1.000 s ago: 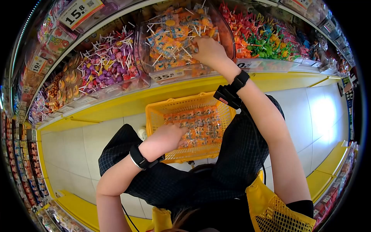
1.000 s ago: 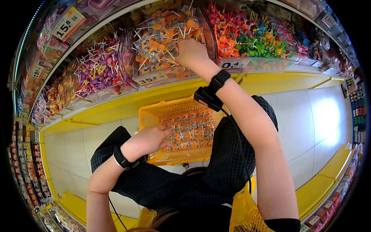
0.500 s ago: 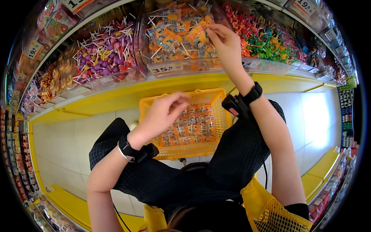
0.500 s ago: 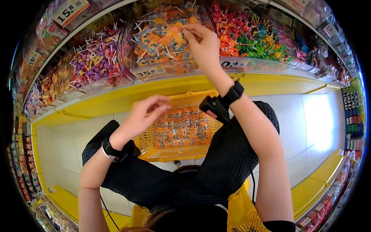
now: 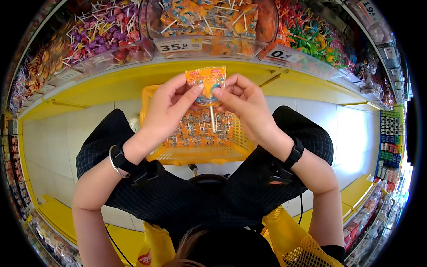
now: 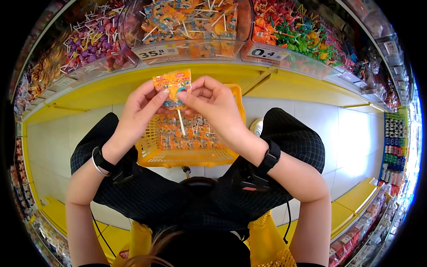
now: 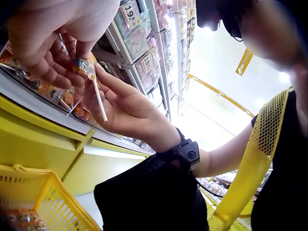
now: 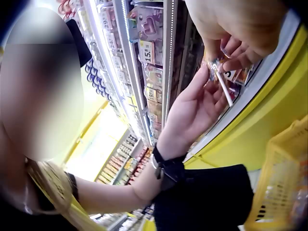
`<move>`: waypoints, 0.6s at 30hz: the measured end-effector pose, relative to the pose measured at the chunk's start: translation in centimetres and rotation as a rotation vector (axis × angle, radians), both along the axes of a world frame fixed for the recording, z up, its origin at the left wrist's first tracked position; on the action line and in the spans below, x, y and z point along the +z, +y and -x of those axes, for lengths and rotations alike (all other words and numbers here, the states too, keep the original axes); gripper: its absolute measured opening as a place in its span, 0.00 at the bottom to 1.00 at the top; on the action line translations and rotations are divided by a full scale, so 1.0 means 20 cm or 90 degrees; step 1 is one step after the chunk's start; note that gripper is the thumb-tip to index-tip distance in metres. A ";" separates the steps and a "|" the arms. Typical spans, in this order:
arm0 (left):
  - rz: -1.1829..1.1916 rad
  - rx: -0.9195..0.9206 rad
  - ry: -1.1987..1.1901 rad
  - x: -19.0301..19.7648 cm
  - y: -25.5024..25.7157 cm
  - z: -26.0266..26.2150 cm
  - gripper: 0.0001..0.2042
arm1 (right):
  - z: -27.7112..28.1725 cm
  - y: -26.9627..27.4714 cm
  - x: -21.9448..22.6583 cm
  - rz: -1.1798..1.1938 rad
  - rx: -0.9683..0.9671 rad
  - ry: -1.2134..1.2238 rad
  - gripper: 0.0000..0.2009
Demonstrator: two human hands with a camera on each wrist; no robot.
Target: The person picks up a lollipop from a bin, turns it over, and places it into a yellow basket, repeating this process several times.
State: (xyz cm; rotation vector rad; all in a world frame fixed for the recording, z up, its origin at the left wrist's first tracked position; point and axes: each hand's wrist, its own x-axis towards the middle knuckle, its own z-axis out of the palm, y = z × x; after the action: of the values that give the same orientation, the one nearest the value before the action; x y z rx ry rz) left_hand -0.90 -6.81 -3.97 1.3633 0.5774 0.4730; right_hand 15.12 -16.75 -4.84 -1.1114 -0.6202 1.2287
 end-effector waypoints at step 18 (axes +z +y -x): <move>-0.054 -0.009 -0.023 -0.03 -0.04 -0.04 0.06 | -0.02 -0.07 0.02 0.018 0.140 -0.144 0.11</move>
State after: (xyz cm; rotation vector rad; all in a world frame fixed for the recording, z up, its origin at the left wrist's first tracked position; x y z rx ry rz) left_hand -0.19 -7.59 -4.51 1.4361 0.5235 0.5142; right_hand 15.46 -18.18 -4.39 -1.2404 -0.9189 1.3112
